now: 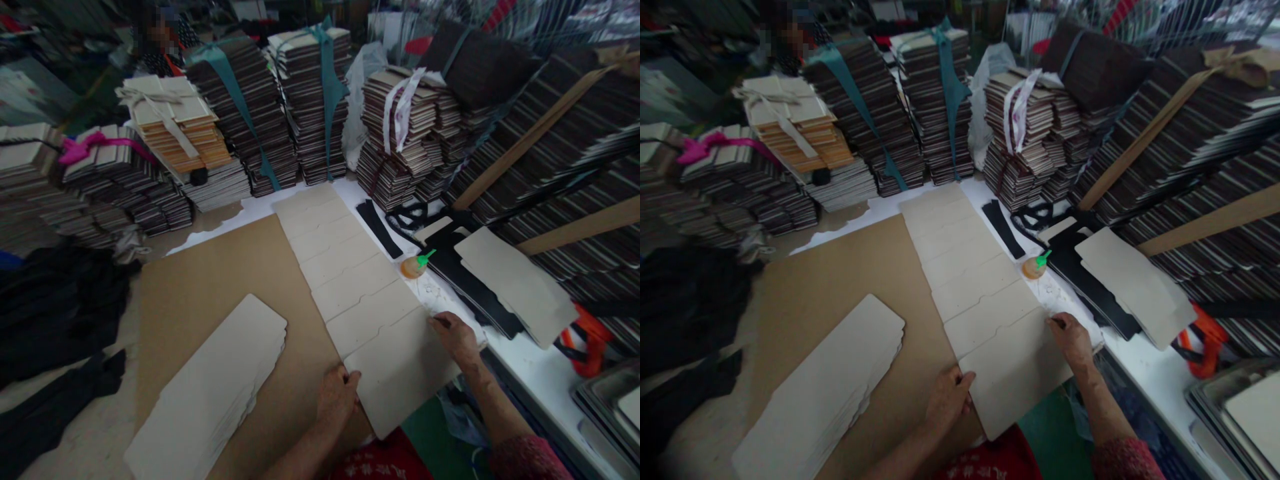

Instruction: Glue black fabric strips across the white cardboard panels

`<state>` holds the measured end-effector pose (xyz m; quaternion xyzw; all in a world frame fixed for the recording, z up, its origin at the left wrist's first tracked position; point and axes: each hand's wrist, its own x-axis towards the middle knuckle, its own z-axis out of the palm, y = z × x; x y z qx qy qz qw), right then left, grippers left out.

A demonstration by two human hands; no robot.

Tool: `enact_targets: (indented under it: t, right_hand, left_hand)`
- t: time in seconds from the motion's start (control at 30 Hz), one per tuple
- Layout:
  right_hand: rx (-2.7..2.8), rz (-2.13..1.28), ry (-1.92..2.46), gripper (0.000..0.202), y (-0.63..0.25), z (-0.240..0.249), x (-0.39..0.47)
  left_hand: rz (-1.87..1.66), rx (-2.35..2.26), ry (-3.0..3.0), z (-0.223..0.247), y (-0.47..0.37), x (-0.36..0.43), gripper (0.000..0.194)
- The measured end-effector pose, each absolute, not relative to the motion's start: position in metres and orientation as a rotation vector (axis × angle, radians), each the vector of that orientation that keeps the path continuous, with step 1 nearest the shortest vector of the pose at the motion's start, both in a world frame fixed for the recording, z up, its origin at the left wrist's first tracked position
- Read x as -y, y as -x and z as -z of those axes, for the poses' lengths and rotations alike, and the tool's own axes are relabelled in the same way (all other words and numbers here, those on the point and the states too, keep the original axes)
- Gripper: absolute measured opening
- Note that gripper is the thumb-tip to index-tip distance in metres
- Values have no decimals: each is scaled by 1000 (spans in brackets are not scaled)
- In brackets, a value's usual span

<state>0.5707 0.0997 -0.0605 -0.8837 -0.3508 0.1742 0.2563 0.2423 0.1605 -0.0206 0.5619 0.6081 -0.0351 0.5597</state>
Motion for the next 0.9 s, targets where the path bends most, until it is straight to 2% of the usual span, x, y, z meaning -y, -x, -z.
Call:
enact_targets:
  t: [0.2, 0.33, 0.5, 0.73, 0.8, 0.9]
  right_hand:
    - [1014, -369, 2384, 38, -570, 63, -100]
    - [1105, -281, 2370, 31, -563, 56, -106]
    - [1157, -156, 2289, 33, -517, 39, -125]
    - [1480, -572, 1835, 21, -349, 31, -175]
    - [1516, -649, 1747, 25, -300, 36, -191]
    - [1502, -669, 1703, 40, -246, 49, -217]
  left_hand:
    - [91, -1513, -1365, 25, -245, -158, 20]
    - [5, -1556, -1453, 28, -244, -153, 10]
    - [-159, -1564, -1597, 22, -204, -151, 8]
    - [-531, -1799, -1841, 6, -47, -170, 44]
    - [-532, -1926, -1944, 5, -7, -179, 65]
    - [-217, -2122, -2082, 8, 32, -194, 106]
